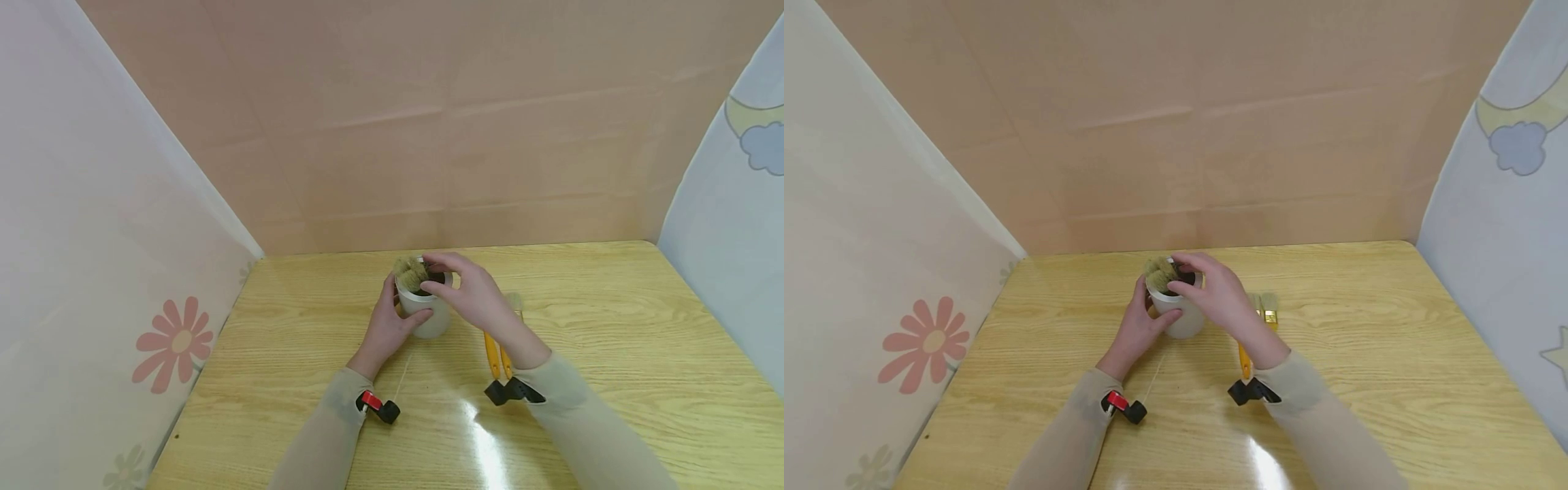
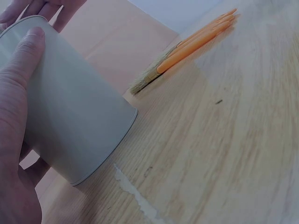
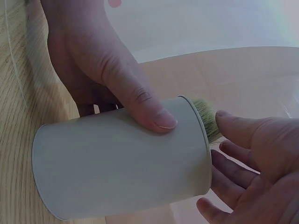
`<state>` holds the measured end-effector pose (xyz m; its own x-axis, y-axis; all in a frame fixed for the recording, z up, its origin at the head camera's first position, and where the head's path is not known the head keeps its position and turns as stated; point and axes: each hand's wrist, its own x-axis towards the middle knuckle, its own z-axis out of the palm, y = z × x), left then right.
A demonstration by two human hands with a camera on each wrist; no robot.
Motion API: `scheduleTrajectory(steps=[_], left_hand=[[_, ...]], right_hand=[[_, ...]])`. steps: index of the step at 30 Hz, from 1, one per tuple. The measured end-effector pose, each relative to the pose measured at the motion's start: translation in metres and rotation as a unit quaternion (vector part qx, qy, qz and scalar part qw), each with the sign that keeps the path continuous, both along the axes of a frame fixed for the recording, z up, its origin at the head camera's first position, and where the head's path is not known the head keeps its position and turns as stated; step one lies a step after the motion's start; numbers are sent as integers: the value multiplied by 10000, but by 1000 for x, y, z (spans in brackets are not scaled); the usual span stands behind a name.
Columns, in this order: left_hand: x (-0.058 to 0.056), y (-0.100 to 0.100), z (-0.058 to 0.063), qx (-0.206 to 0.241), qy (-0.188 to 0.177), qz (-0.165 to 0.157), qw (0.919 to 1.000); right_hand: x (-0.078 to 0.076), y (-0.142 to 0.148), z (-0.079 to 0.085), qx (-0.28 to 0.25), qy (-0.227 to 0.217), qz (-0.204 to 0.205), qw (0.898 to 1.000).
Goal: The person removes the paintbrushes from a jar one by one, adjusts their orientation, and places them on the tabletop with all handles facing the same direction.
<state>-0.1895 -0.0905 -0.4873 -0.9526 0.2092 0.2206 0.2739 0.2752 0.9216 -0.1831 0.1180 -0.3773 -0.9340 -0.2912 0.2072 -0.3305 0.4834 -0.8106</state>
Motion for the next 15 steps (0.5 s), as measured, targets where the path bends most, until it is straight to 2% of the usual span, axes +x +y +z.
scheduleTrajectory(steps=[15], left_hand=[[0,-2,0,7,69,-63,10000]], right_hand=[[-6,-10,-3,485,-59,106,9987]])
